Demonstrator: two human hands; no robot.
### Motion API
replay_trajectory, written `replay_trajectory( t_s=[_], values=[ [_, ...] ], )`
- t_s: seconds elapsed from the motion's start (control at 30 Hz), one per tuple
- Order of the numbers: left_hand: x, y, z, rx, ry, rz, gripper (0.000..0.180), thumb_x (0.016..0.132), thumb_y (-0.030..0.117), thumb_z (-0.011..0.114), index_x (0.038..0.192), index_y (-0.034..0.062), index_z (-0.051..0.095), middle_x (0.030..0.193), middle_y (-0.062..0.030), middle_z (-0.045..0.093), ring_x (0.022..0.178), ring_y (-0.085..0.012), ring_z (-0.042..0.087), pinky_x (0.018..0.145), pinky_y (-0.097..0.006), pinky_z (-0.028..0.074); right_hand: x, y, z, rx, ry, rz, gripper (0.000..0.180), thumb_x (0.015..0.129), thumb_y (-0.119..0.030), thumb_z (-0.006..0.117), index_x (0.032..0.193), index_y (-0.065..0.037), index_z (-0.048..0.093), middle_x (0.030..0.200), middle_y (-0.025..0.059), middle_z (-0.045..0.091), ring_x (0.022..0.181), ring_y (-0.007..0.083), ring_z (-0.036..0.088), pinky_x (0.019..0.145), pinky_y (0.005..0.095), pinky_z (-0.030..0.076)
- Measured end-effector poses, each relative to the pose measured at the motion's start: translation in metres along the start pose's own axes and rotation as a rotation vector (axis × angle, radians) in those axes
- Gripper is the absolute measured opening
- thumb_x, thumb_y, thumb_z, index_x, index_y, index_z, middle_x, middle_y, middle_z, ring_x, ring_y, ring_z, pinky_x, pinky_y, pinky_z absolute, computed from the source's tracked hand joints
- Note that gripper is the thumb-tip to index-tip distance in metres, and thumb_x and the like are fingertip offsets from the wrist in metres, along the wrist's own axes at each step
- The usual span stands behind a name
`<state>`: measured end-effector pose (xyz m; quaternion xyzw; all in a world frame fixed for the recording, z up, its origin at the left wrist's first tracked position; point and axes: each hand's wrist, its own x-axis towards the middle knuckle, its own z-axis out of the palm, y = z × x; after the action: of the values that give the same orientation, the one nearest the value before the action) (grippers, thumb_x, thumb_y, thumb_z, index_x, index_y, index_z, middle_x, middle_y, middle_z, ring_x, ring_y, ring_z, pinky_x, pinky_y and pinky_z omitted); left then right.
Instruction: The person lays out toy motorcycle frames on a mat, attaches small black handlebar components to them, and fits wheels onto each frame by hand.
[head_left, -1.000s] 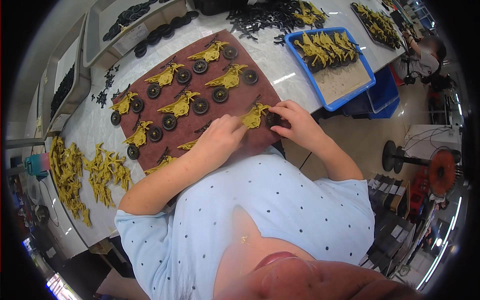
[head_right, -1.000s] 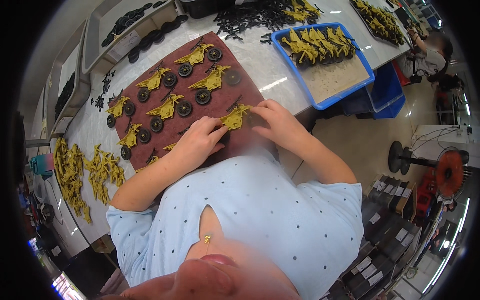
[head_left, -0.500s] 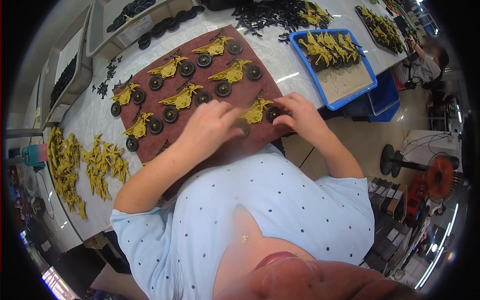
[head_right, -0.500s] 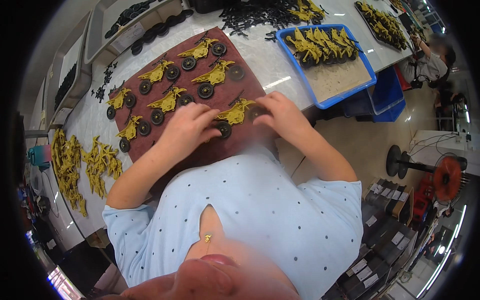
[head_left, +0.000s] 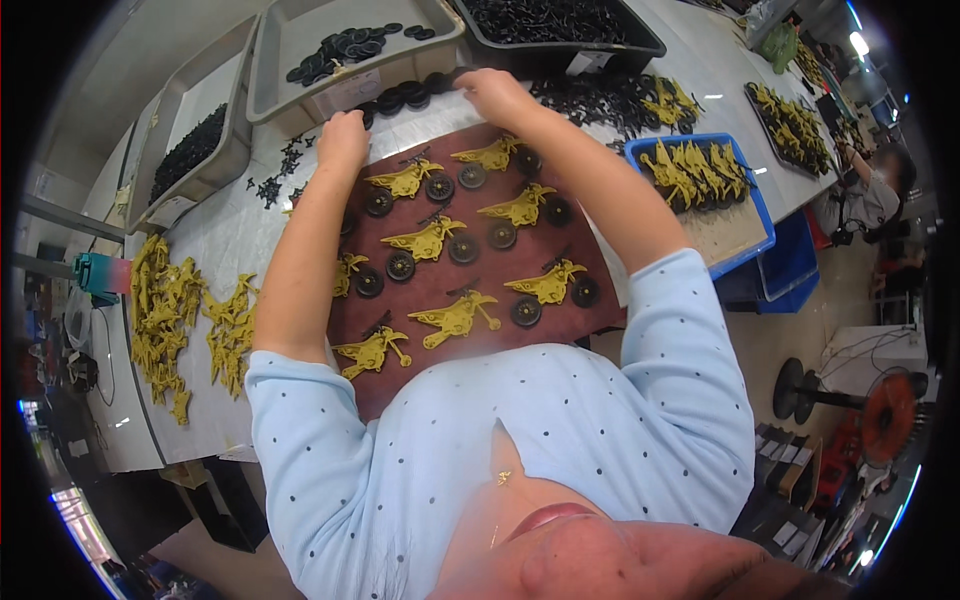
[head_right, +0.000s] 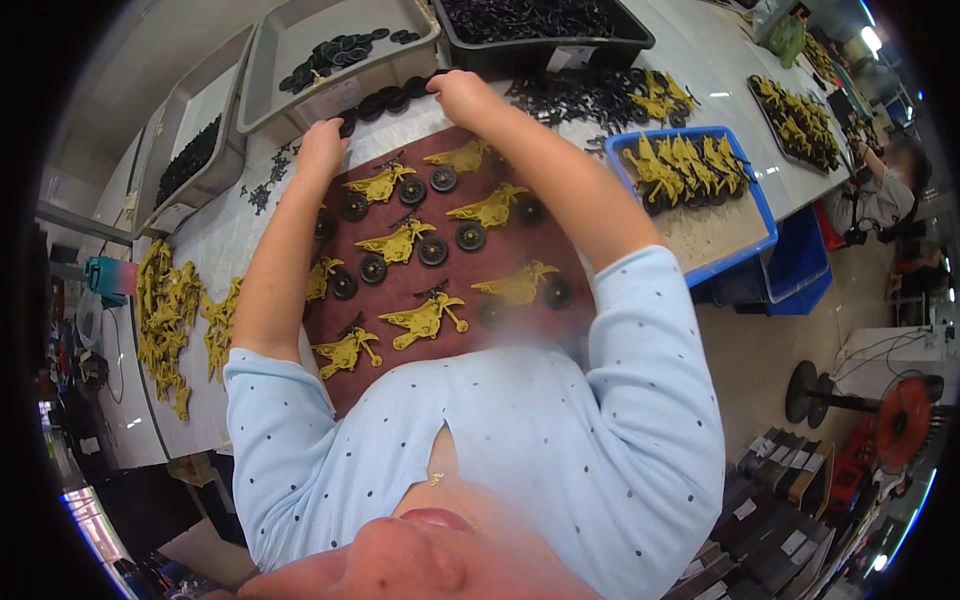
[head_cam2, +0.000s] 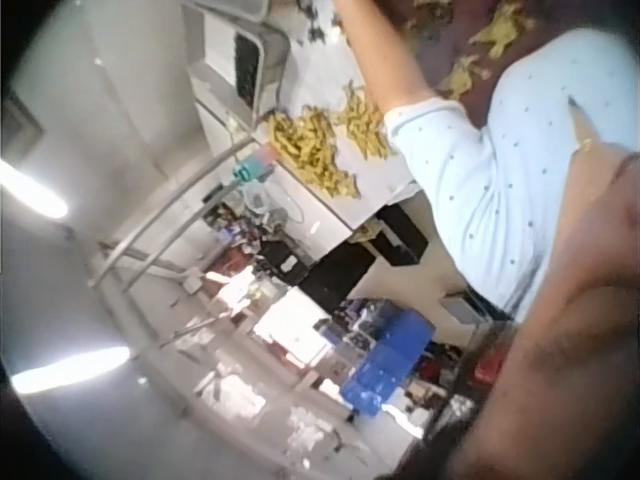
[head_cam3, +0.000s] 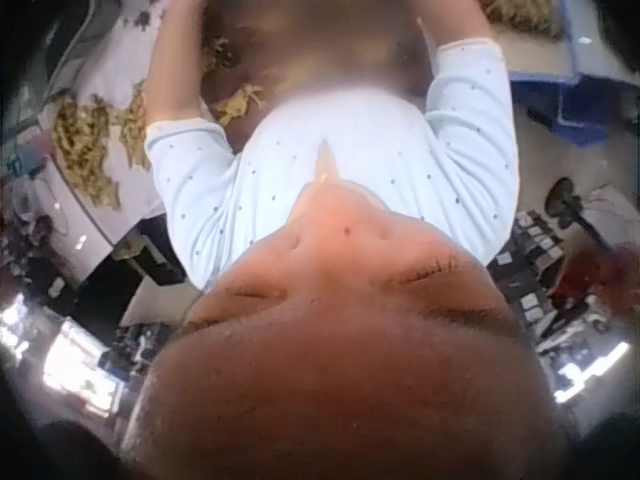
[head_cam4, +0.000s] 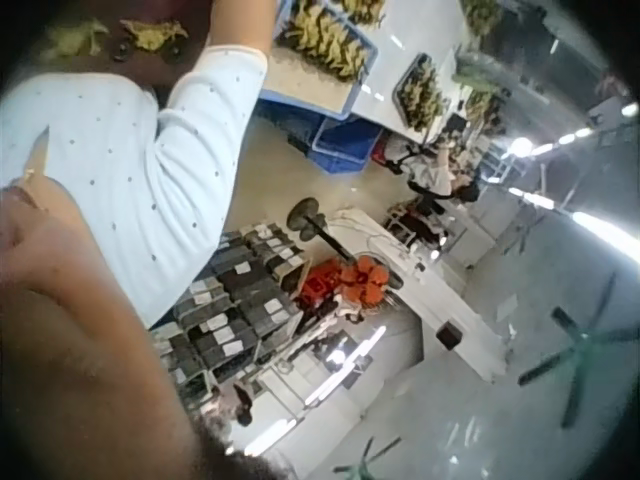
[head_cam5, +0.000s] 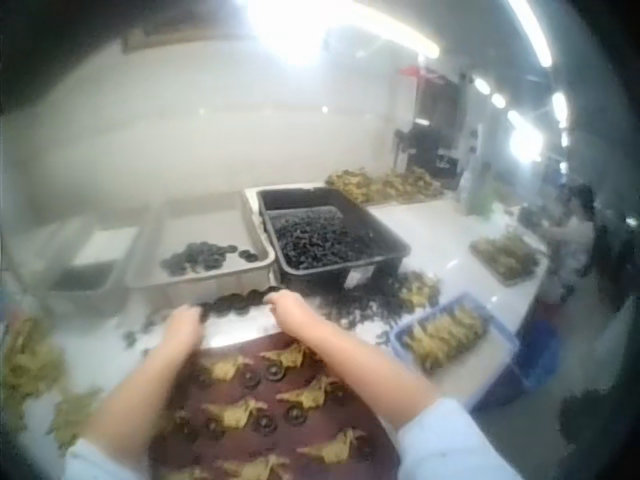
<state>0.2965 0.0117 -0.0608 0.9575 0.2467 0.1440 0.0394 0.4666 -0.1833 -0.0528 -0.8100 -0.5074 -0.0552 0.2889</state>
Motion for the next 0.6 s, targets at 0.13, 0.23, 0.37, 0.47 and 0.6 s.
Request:
replay_trajectory(
  t_s=[0.13, 0.23, 0.37, 0.47, 0.6],
  values=[
    [0.012, -0.008, 0.008, -0.032, -0.067, -0.040, 0.028, 0.075, 0.013, 0.070, 0.097, 0.0002, 0.057, 0.098, -0.0213, 0.062, 0.097, -0.0374, 0.059, 0.084, -0.043, 0.049, 0.036, -0.017, 0.047, -0.135, -0.034, -0.086, 0.022, 0.082, -0.014, 0.058, 0.103, -0.010, 0.065, 0.101, 0.0115, 0.063, 0.094, 0.0317, 0.060, 0.082, 0.0410, 0.049],
    [0.013, -0.012, 0.005, -0.042, -0.072, -0.004, 0.033, 0.072, 0.012, 0.072, 0.096, -0.0018, 0.056, 0.096, -0.0227, 0.062, 0.095, -0.0384, 0.060, 0.083, -0.043, 0.049, 0.041, -0.037, 0.054, -0.296, -0.058, -0.100, 0.021, 0.081, -0.017, 0.061, 0.100, -0.010, 0.062, 0.101, 0.0099, 0.061, 0.095, 0.0303, 0.060, 0.080, 0.0419, 0.048],
    [0.003, -0.016, 0.005, -0.153, -0.065, 0.019, 0.044, 0.067, 0.012, 0.075, 0.102, -0.0008, 0.052, 0.098, -0.0216, 0.061, 0.095, -0.0379, 0.059, 0.082, -0.042, 0.048, 0.047, -0.036, 0.061, -0.316, -0.054, -0.073, 0.015, 0.083, -0.015, 0.055, 0.094, -0.005, 0.057, 0.096, 0.0141, 0.062, 0.093, 0.0314, 0.061, 0.077, 0.0420, 0.050],
    [-0.006, -0.021, 0.006, -0.263, 0.009, 0.061, 0.054, 0.067, 0.015, 0.076, 0.111, 0.0001, 0.049, 0.097, -0.0184, 0.062, 0.092, -0.0350, 0.059, 0.081, -0.040, 0.048, 0.046, -0.035, 0.060, -0.240, -0.040, -0.029, 0.014, 0.085, -0.011, 0.050, 0.092, -0.002, 0.057, 0.093, 0.0179, 0.063, 0.090, 0.0343, 0.063, 0.075, 0.0429, 0.051],
    [-0.015, -0.015, -0.010, -0.453, -0.107, -0.032, 0.066, 0.064, 0.018, 0.077, 0.120, -0.0014, 0.047, 0.102, -0.0201, 0.060, 0.097, -0.0327, 0.059, 0.084, -0.037, 0.048, 0.038, -0.040, 0.041, -0.125, -0.041, 0.105, 0.016, 0.084, -0.007, 0.045, 0.094, 0.001, 0.055, 0.091, 0.0240, 0.064, 0.087, 0.0392, 0.063, 0.075, 0.0459, 0.051]
  ],
)
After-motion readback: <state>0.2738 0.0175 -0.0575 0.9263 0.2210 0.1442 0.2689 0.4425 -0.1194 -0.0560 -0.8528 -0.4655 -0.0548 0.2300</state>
